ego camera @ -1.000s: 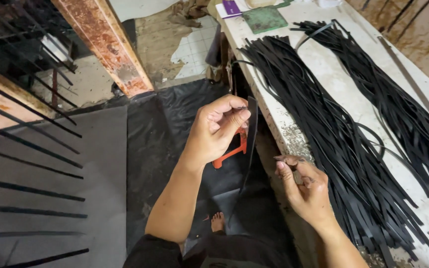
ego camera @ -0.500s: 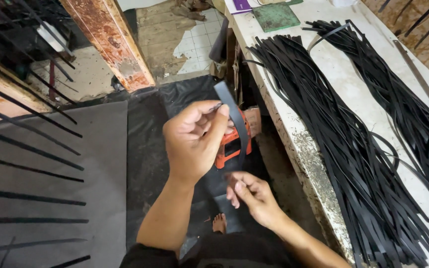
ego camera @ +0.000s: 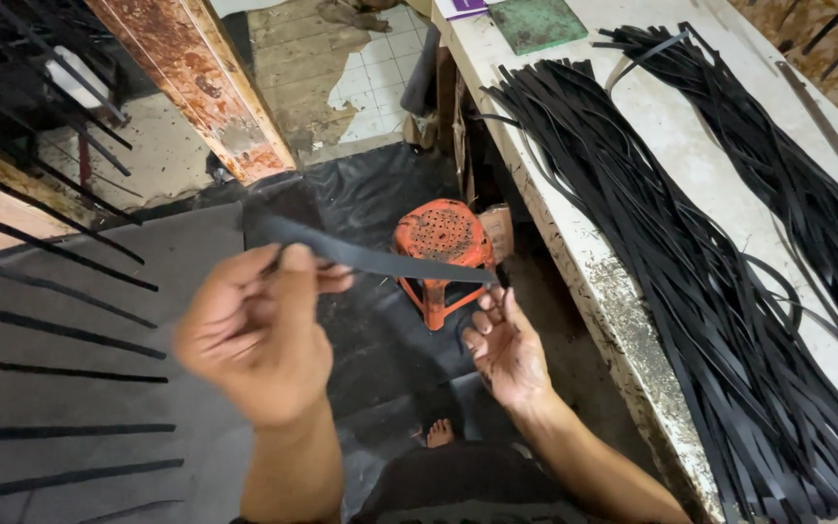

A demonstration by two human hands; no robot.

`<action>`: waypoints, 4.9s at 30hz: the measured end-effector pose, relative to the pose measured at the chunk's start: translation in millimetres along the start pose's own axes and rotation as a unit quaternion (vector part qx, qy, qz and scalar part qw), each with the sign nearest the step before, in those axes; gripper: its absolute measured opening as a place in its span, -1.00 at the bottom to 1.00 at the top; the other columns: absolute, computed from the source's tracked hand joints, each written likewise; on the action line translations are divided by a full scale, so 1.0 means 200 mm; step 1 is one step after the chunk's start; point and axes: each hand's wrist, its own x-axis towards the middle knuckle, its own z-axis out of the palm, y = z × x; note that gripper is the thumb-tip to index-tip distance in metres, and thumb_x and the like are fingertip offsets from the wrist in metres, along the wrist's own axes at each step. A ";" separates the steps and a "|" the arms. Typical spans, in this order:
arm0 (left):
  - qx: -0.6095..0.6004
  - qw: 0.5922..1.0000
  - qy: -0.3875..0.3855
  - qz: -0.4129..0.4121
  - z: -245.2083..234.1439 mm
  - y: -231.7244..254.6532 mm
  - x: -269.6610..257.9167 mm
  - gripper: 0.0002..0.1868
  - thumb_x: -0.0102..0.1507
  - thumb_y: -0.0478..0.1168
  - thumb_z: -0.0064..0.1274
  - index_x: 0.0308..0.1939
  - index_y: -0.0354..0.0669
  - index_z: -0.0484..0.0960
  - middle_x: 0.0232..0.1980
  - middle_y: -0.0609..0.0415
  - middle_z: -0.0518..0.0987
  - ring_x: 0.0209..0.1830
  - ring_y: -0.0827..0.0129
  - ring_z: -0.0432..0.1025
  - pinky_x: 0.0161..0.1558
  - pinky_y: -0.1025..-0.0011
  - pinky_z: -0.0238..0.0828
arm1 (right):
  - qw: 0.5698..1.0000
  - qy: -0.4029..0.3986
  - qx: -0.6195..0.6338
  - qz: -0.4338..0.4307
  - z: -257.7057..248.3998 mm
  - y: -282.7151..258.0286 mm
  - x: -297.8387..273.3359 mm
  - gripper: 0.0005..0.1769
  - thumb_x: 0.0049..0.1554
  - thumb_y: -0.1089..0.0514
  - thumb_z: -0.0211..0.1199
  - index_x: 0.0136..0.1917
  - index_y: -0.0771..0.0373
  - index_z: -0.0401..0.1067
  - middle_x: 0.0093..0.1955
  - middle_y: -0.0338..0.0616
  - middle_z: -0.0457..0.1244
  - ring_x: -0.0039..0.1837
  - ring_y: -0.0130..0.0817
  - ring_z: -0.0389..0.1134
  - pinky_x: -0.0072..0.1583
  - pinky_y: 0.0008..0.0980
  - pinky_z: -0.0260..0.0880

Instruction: The person repeatedly rubs a small black device along black leather straps, then hangs each strap on a wall-mounted line using colored clothespins. The process is repeated for multiple straps.

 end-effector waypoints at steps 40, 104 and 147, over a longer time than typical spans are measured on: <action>0.351 0.929 -0.111 -0.027 0.03 -0.55 0.18 -0.94 0.33 -0.40 0.11 -0.18 -0.39 0.61 -0.19 -0.14 0.60 -0.43 0.32 0.52 -0.34 0.51 0.59 | 0.577 -0.204 -0.744 -0.268 0.82 -0.71 0.60 -0.73 0.23 0.20 0.33 -0.30 0.20 0.40 -0.34 -0.34 0.28 -0.25 -0.60 0.24 -0.15 -0.54 0.18; 0.167 0.947 -0.017 -0.274 1.42 -1.90 2.00 -0.73 0.40 -0.30 0.06 0.10 -0.43 0.44 -0.13 -0.28 0.67 -0.23 0.23 0.63 -0.03 0.45 0.57 | 0.303 -0.155 -0.675 -0.654 2.39 -1.86 2.07 -0.51 0.17 0.56 0.15 -0.34 0.21 -0.05 -0.44 -0.12 0.04 -0.20 -0.12 0.41 0.23 0.07 0.67; -0.382 0.855 -0.296 0.191 3.75 -1.19 2.93 -0.92 0.49 -0.37 -0.13 -0.07 -0.34 0.45 -0.26 -0.02 0.50 -0.39 0.37 0.37 -0.34 0.50 0.43 | 0.350 0.318 -0.584 -0.660 2.41 -3.32 1.28 -0.82 0.24 0.33 0.29 -0.18 0.21 0.35 -0.29 -0.23 0.23 -0.26 -0.51 0.17 -0.25 -0.58 0.18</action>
